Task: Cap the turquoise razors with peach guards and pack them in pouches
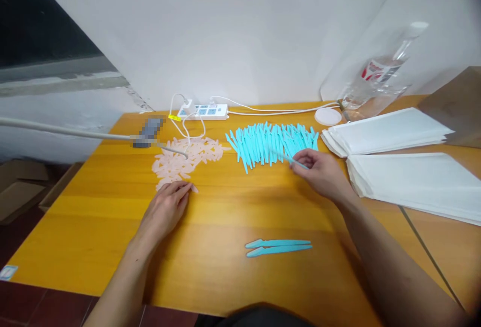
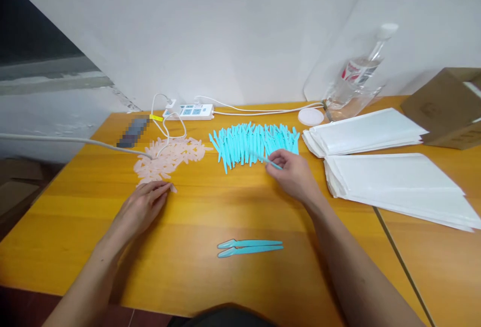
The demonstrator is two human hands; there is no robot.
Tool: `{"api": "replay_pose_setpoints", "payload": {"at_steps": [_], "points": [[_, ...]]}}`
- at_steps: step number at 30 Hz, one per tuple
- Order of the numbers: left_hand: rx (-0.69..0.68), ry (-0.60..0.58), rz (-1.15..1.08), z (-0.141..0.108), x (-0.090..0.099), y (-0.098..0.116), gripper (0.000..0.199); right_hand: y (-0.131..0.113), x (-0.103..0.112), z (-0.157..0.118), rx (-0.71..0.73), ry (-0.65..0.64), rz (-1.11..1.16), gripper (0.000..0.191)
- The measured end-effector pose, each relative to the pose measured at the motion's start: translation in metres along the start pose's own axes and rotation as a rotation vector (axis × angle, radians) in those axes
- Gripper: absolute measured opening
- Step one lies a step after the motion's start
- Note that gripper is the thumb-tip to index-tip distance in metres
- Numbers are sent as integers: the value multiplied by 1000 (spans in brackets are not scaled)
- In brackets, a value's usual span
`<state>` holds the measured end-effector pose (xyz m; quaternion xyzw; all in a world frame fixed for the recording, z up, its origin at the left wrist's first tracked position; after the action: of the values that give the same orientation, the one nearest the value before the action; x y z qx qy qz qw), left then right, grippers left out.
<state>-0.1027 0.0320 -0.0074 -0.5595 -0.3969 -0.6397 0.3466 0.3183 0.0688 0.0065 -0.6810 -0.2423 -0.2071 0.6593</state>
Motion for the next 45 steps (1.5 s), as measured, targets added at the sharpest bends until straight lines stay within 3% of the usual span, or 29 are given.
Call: {"api": "replay_pose_setpoints", "payload": {"at_steps": [3,6,11,15,19,26,31,35,40,45], "points": [[12,-8,-5,6,0,3,30,-11,-26,-22,86,-238,184,14],[-17,-28,-17,15,4,8,29,-16,-46,-36,167,-346,250,10],[-65,-95,-131,29,13,29,29,-11,-56,-41,218,-351,191,17],[23,-139,-443,33,5,61,27,-7,-53,-42,241,-344,178,17],[134,-70,-822,37,-11,87,26,-5,-50,-42,230,-339,201,19],[234,-25,-1045,36,-15,97,25,-4,-45,-42,237,-383,207,21],[232,-16,-1053,34,-15,99,24,-6,-45,-43,216,-409,244,22],[198,-65,-1054,35,-16,113,23,-10,-47,-44,234,-421,245,21],[-41,-215,-860,26,-13,138,23,-18,-40,-50,343,-576,60,16],[-187,-188,-659,8,-11,150,20,-18,-21,-54,319,-705,-29,20]]}}
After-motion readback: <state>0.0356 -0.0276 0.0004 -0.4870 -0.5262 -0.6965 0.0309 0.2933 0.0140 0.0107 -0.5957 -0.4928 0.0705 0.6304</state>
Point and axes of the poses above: each hand's wrist, its own z-axis towards the middle knuckle, its own x-axis out of the back of the hand, y = z × x, the point moved 1 cm from there along z, towards the middle knuckle, and after that the axes turned 7 degrees about -y, right-handed, at the moved point
